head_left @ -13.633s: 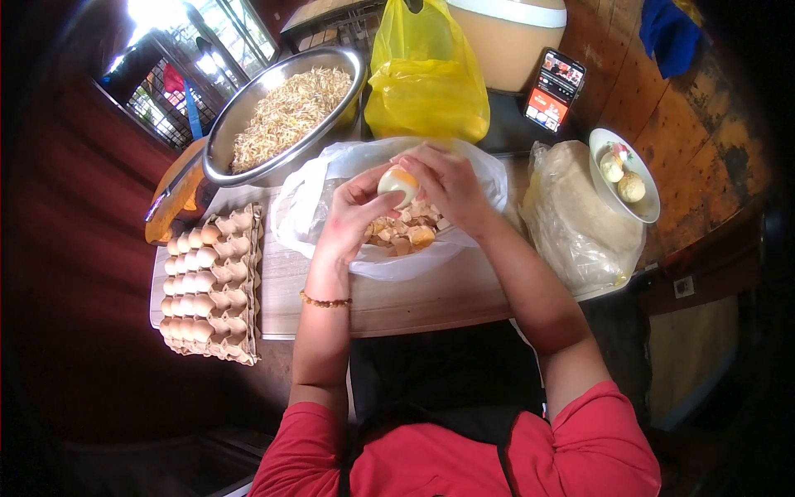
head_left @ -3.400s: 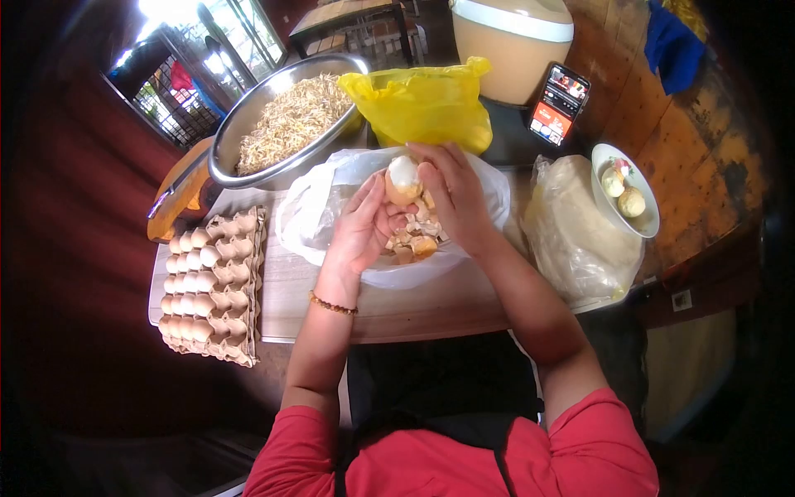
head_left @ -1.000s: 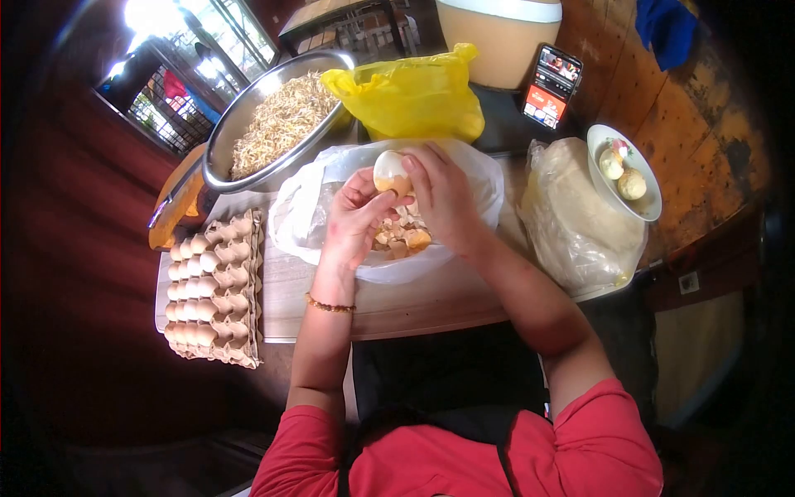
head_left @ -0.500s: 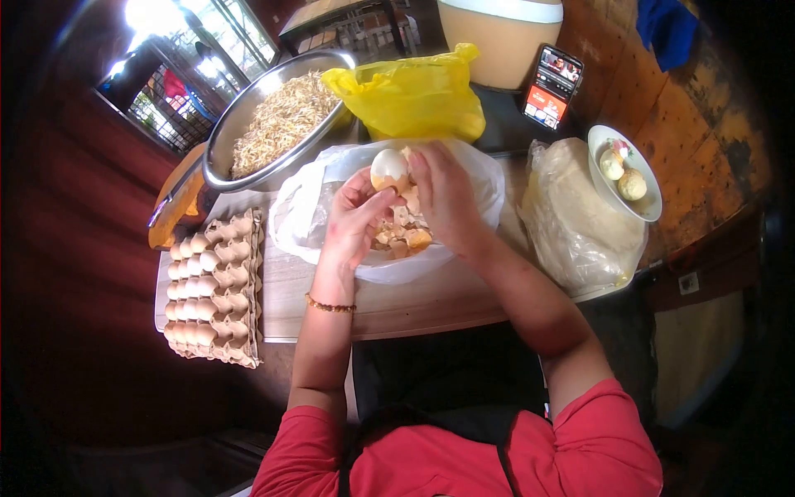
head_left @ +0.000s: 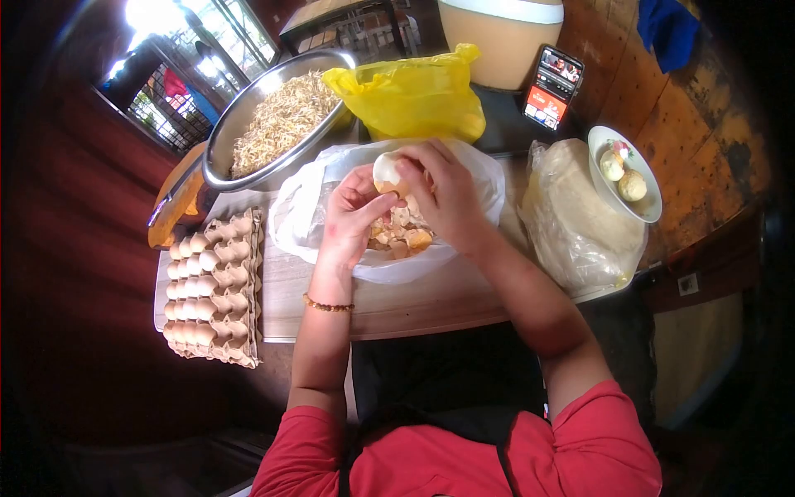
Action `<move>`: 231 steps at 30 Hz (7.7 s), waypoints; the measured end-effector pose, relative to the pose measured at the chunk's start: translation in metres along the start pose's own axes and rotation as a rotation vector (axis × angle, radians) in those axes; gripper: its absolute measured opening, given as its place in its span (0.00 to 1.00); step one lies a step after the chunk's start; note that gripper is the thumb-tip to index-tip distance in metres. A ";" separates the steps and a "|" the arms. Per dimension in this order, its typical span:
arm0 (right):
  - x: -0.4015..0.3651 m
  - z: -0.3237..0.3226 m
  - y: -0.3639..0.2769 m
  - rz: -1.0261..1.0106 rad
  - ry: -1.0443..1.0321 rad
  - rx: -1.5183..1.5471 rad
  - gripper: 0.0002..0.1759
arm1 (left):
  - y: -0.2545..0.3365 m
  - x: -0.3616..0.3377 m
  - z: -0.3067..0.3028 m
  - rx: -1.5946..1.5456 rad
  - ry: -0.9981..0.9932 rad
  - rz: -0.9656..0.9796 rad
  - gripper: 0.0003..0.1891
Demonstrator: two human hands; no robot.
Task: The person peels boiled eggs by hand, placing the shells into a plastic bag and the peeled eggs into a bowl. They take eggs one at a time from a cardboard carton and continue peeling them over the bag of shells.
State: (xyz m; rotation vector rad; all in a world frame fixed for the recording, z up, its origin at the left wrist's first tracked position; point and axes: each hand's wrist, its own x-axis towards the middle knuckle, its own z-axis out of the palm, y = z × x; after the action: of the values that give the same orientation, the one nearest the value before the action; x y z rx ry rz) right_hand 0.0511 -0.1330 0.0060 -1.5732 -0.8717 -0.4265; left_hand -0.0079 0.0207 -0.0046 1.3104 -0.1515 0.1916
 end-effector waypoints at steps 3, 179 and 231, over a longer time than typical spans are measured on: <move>-0.001 0.003 0.012 -0.104 0.090 -0.124 0.07 | -0.001 0.000 0.000 -0.005 -0.024 -0.010 0.20; -0.007 0.007 0.029 -0.068 -0.008 -0.384 0.11 | -0.001 0.001 0.009 -0.112 0.091 -0.102 0.17; 0.002 -0.001 0.029 -0.089 -0.121 -0.131 0.08 | 0.001 0.001 0.007 0.059 0.063 -0.049 0.19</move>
State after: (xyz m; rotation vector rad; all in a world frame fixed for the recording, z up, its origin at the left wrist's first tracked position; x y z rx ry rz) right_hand 0.0741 -0.1334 -0.0120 -1.6983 -1.0267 -0.4631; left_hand -0.0075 0.0138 -0.0020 1.3635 -0.0605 0.1962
